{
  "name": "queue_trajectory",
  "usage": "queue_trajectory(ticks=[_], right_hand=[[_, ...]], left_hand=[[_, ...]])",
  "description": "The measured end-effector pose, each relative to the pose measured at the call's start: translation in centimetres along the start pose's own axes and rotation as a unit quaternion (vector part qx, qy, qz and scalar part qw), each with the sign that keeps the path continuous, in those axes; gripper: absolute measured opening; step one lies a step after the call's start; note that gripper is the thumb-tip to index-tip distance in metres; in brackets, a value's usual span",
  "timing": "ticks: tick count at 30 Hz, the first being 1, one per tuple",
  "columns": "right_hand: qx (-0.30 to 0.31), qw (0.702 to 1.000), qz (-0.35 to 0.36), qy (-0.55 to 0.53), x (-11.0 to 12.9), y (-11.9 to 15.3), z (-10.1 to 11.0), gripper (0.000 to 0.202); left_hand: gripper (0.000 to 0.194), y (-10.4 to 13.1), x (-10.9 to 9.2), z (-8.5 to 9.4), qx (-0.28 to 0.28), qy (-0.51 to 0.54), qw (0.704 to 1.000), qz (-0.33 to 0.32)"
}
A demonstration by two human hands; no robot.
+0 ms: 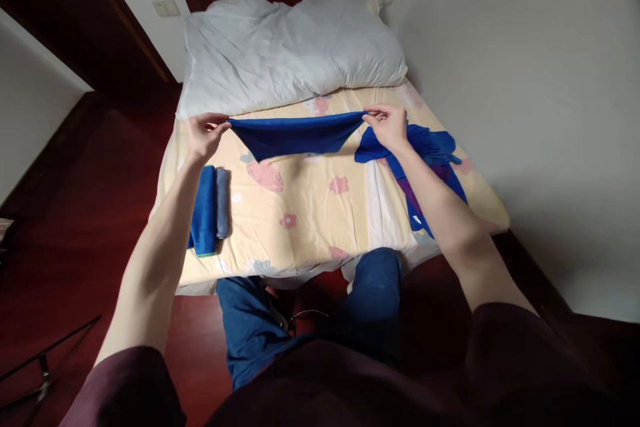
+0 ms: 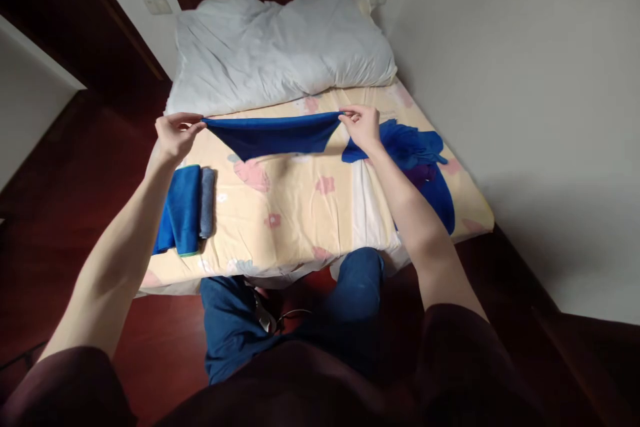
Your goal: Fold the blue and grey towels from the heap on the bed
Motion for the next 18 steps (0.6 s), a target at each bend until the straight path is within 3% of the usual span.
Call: queue_trajectory(ticks=[2,4,8,13,15,18], right_hand=[[-0.021,0.999,0.02,0.022,-0.5,2.8,0.6,0.025],[-0.024,0.998,0.021,0.045,-1.6,7.0,0.7,0.024],[0.037,0.998,-0.033,0.041,-5.4,17.7,-0.6,0.024],[0.145,0.98,-0.137,0.015,-9.3,30.1,-2.0,0.016],[0.183,0.967,-0.176,0.012,-10.0,33.2,-2.2,0.009],[0.18,0.946,-0.267,-0.017,-11.0,35.2,-2.2,0.015]], left_hand=[[0.027,2.4,0.7,0.5,-0.017,-0.027,0.999,-0.027],[0.024,6.3,2.0,0.8,-0.022,-0.049,0.998,-0.039],[0.019,17.7,6.7,0.9,-0.001,-0.088,0.996,-0.007],[0.026,32.0,12.7,0.9,0.095,-0.095,0.982,0.134],[0.035,35.3,14.0,0.7,0.131,-0.091,0.968,0.193],[0.054,36.9,14.9,0.2,0.158,-0.067,0.946,0.275]])
Point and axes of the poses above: each hand's wrist, its own y-axis away from the middle knuckle, its own z-axis out of the back of the hand, x = y × z, the point moved 7 cm from there along -y, towards the middle knuckle, and after that the axes turned 8 degrees about -x, right-handed, at the moved point
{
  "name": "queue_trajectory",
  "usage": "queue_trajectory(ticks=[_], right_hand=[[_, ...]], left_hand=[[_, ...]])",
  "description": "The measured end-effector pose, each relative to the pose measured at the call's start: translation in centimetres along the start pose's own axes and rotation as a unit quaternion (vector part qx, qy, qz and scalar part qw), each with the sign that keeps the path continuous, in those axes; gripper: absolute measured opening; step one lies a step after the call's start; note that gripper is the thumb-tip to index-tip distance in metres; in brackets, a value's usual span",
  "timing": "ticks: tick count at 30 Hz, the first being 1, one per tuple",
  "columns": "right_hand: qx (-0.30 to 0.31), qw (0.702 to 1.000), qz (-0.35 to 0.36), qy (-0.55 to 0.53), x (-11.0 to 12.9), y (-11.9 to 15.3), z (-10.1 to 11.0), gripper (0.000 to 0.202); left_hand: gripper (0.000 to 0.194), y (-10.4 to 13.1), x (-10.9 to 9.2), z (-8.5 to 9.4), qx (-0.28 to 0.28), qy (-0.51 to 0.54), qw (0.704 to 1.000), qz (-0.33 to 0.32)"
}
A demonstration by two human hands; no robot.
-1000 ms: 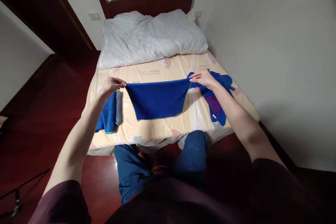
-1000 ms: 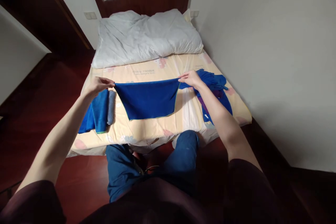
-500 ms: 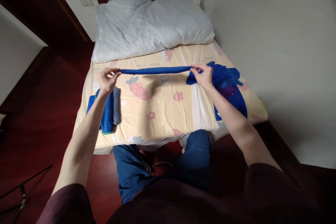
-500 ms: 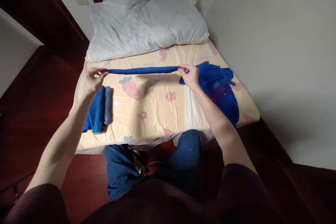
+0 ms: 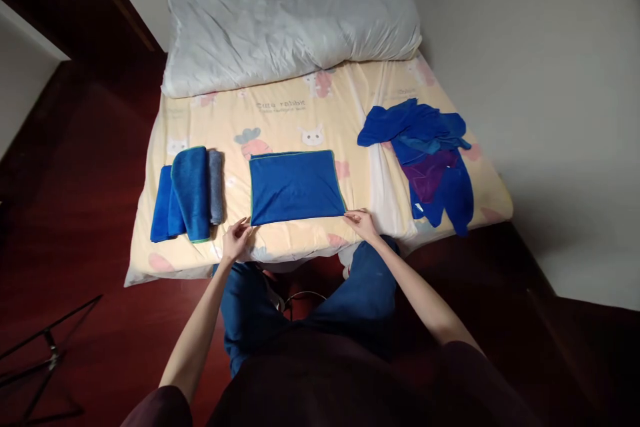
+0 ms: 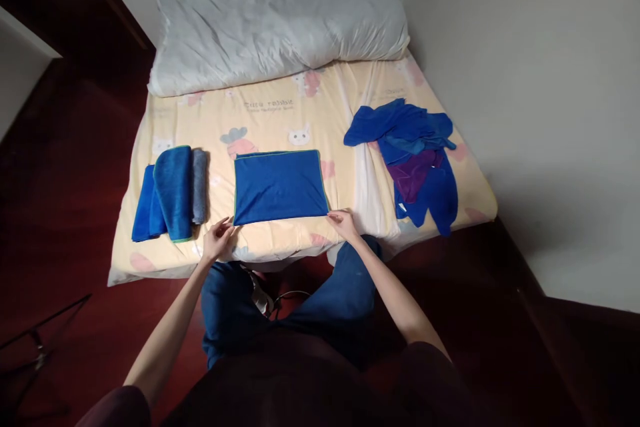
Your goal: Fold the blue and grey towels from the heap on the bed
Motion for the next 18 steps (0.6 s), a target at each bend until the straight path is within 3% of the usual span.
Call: queue_trajectory(ticks=[4,9,14,18], right_hand=[[-0.034,0.995,-0.07,-0.069,-0.4,-0.9,0.0,0.038],[-0.018,0.991,-0.108,-0.079,-0.2,-1.7,0.5,0.035],[0.072,0.982,-0.159,-0.074,-1.3,0.3,1.7,0.025],[0.144,0.968,-0.193,-0.071,-2.2,2.0,1.7,0.028]], left_hand=[[0.063,-1.9,-0.5,-0.6,0.031,0.02,0.998,0.053],[0.066,-3.6,0.0,0.3,0.038,0.042,0.996,0.075],[0.065,-1.1,1.7,1.6,0.092,0.031,0.993,0.066],[0.064,1.0,2.6,1.0,0.164,0.029,0.982,0.093]])
Point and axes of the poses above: each hand's wrist, its own y-axis away from the middle knuckle, its own z-axis out of the back of the hand, x = y × z, the point moved 7 cm from there along -y, towards the middle knuckle, and after that the axes turned 8 degrees about -x, right-handed, at the moved point
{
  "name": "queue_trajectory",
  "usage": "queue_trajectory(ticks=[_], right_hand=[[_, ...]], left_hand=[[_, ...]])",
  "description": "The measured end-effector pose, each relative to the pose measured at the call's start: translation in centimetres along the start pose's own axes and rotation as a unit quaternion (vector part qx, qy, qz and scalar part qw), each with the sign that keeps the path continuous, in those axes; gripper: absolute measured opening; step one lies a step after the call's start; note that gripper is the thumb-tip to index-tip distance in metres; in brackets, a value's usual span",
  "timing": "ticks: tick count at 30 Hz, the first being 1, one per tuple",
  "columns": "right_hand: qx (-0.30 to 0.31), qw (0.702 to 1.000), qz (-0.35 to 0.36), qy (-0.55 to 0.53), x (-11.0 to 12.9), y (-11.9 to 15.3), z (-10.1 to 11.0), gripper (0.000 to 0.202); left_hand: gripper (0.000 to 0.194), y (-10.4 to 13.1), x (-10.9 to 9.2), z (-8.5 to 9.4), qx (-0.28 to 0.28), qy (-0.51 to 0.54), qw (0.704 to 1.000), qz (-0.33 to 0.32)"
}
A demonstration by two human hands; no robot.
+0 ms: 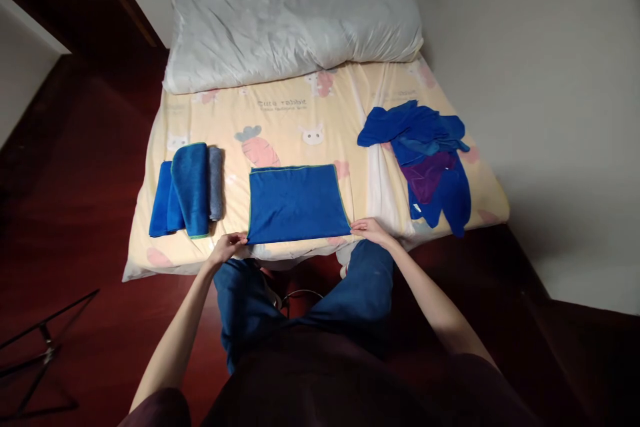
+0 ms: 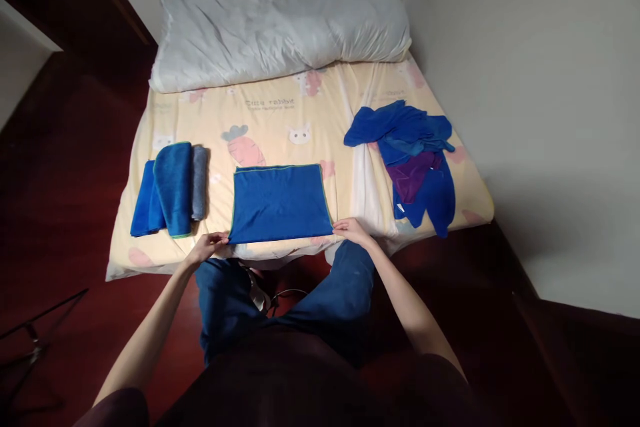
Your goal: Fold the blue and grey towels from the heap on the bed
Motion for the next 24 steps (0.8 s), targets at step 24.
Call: queue_trajectory(ticks=[24], right_hand=[[-0.177,0.967,0.145,0.108,12.3,-20.5,-2.8,0.032]], left_hand=[[0.019,-21.5,-12.7,0.9,-0.157,-0.03,0.986,-0.044]])
Point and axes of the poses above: each hand's wrist, its own y-axis away from the middle knuckle, its own z-axis out of the back of the hand, x = y × z, the point moved 7 cm from there along -y, towards the middle knuckle, and after that the axes turned 8 degrees about -x, right-handed, at the moved point
